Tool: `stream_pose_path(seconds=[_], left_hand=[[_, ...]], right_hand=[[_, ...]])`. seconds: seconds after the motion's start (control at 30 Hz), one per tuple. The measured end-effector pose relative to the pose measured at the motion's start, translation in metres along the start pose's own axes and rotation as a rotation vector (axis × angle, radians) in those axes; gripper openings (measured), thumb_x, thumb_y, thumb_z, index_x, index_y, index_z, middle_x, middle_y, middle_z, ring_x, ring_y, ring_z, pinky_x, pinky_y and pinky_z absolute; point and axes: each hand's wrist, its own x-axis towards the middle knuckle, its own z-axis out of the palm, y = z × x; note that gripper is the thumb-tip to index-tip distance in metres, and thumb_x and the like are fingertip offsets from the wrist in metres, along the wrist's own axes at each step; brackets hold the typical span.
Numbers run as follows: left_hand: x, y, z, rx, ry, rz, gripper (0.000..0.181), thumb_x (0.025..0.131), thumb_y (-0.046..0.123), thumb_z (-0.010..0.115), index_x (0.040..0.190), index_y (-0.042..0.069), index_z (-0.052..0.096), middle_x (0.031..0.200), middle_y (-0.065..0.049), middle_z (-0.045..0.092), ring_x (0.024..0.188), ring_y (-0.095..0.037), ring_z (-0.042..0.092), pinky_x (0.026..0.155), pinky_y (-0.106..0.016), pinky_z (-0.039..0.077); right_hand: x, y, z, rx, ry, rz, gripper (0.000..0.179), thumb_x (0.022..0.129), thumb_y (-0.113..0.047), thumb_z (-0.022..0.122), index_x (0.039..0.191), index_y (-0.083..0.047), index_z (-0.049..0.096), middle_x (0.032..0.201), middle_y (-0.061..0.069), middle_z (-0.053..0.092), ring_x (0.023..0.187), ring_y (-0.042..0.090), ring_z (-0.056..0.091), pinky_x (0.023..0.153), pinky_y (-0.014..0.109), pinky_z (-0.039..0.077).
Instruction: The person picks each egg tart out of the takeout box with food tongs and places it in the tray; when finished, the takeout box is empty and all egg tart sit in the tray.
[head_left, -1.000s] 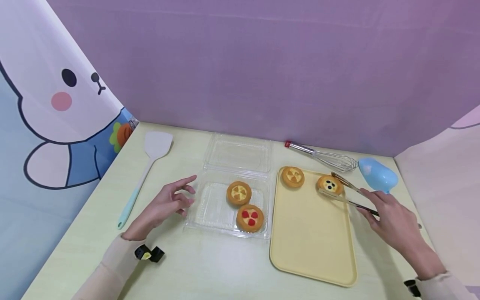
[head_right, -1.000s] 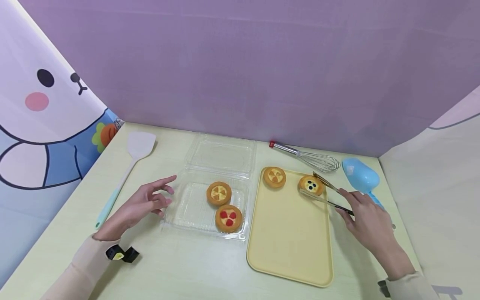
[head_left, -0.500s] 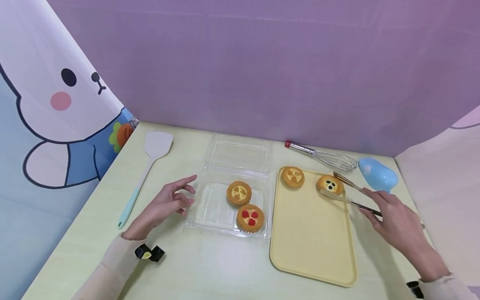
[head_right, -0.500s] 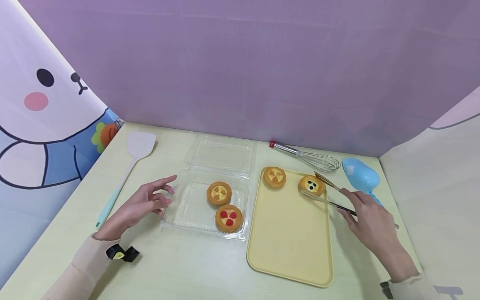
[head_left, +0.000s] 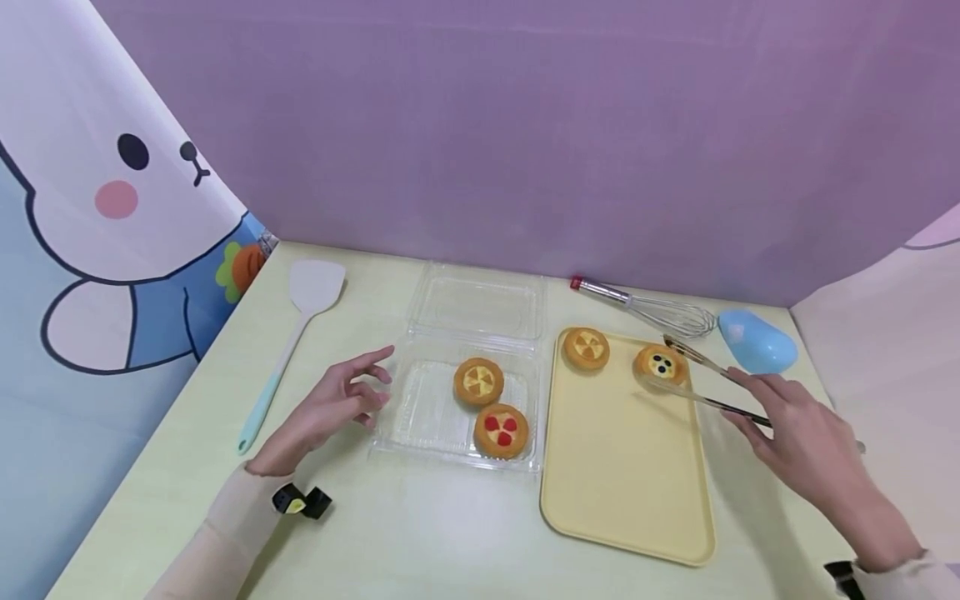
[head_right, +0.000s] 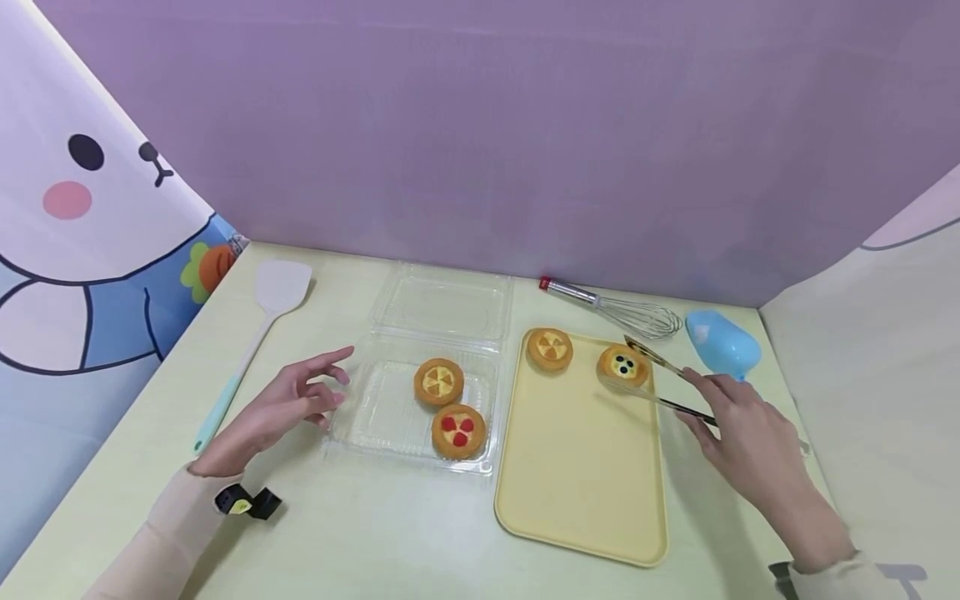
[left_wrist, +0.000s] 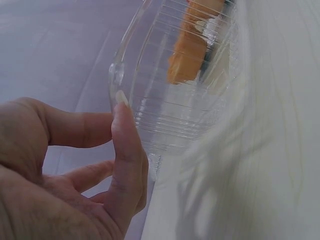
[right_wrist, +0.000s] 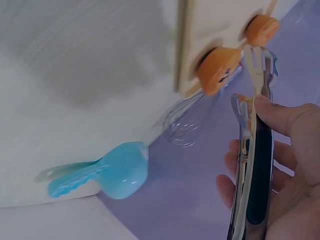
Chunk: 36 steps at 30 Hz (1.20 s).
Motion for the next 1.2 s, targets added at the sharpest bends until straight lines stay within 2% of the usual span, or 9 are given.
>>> stream_pose_path(seconds=[0.17,0.3,0.43,0.57,0.67,0.8,1.0,1.2], left_hand=[[0.001,0.001,-0.001,0.01,0.004,-0.004,0.078,0.094,-0.003,0.063,0.164,0.005,0.029,0.131,-0.03,0.045,0.073,-0.015,0.059,0.061,-0.028,0.059],[0.0,0.001,-0.001,0.021,0.009,-0.009,0.078,0.094,-0.003,0.063,0.164,0.005,0.029,0.131,-0.03,0.046,0.073,-0.015,0.059,0.061,-0.028,0.059],[-0.001,0.001,-0.001,0.023,0.013,-0.011,0.078,0.094,-0.004,0.063,0.164,0.004,0.029,0.131,-0.029,0.046,0.074,-0.015,0.059,0.061,-0.028,0.06],[-0.001,0.001,0.0,0.021,0.016,-0.015,0.078,0.093,-0.005,0.062,0.164,0.004,0.029,0.13,-0.029,0.047,0.075,-0.017,0.06,0.061,-0.028,0.059],[-0.002,0.001,0.001,0.02,0.015,-0.02,0.079,0.093,-0.005,0.062,0.164,0.004,0.029,0.131,-0.028,0.046,0.075,-0.017,0.059,0.061,-0.028,0.059],[-0.001,0.002,0.001,0.01,0.014,-0.018,0.078,0.094,-0.006,0.062,0.164,0.004,0.029,0.13,-0.029,0.046,0.073,-0.016,0.058,0.061,-0.028,0.059],[-0.001,0.002,0.002,-0.005,0.012,-0.009,0.077,0.093,-0.007,0.061,0.163,0.001,0.029,0.128,-0.03,0.045,0.069,-0.013,0.056,0.059,-0.027,0.058],[0.0,0.003,0.003,0.004,0.015,-0.012,0.078,0.093,-0.006,0.062,0.164,0.002,0.029,0.129,-0.029,0.046,0.07,-0.016,0.057,0.06,-0.027,0.058]], right_hand=[[0.016,-0.018,-0.002,0.016,0.031,-0.052,0.065,0.075,-0.015,0.089,0.136,-0.015,0.067,0.114,0.009,0.074,0.091,0.035,0.072,0.055,0.053,0.053],[0.033,-0.037,0.0,0.029,0.048,-0.132,0.065,0.077,-0.016,0.089,0.138,-0.017,0.067,0.115,0.005,0.075,0.093,0.03,0.073,0.06,0.05,0.056],[0.051,-0.059,0.006,0.045,0.04,-0.218,0.064,0.079,-0.018,0.087,0.139,-0.015,0.067,0.118,0.006,0.075,0.1,0.03,0.072,0.066,0.048,0.058],[0.068,-0.08,0.014,0.061,0.029,-0.289,0.062,0.081,-0.019,0.086,0.139,-0.013,0.066,0.123,0.007,0.074,0.101,0.031,0.071,0.067,0.048,0.058],[0.08,-0.093,0.021,0.063,0.015,-0.339,0.061,0.083,-0.02,0.085,0.14,-0.013,0.065,0.125,0.007,0.073,0.105,0.031,0.07,0.076,0.049,0.06],[0.094,-0.108,0.028,0.053,-0.019,-0.386,0.058,0.085,-0.025,0.085,0.14,-0.015,0.066,0.125,0.007,0.073,0.109,0.029,0.07,0.081,0.049,0.06],[0.109,-0.125,0.035,0.073,-0.124,-0.447,0.052,0.09,-0.029,0.082,0.138,-0.017,0.067,0.123,0.004,0.073,0.103,0.024,0.071,0.072,0.042,0.059],[0.115,-0.139,0.041,0.076,-0.198,-0.473,0.054,0.09,-0.03,0.082,0.139,-0.014,0.066,0.119,0.004,0.071,0.102,0.021,0.068,0.075,0.042,0.059]])
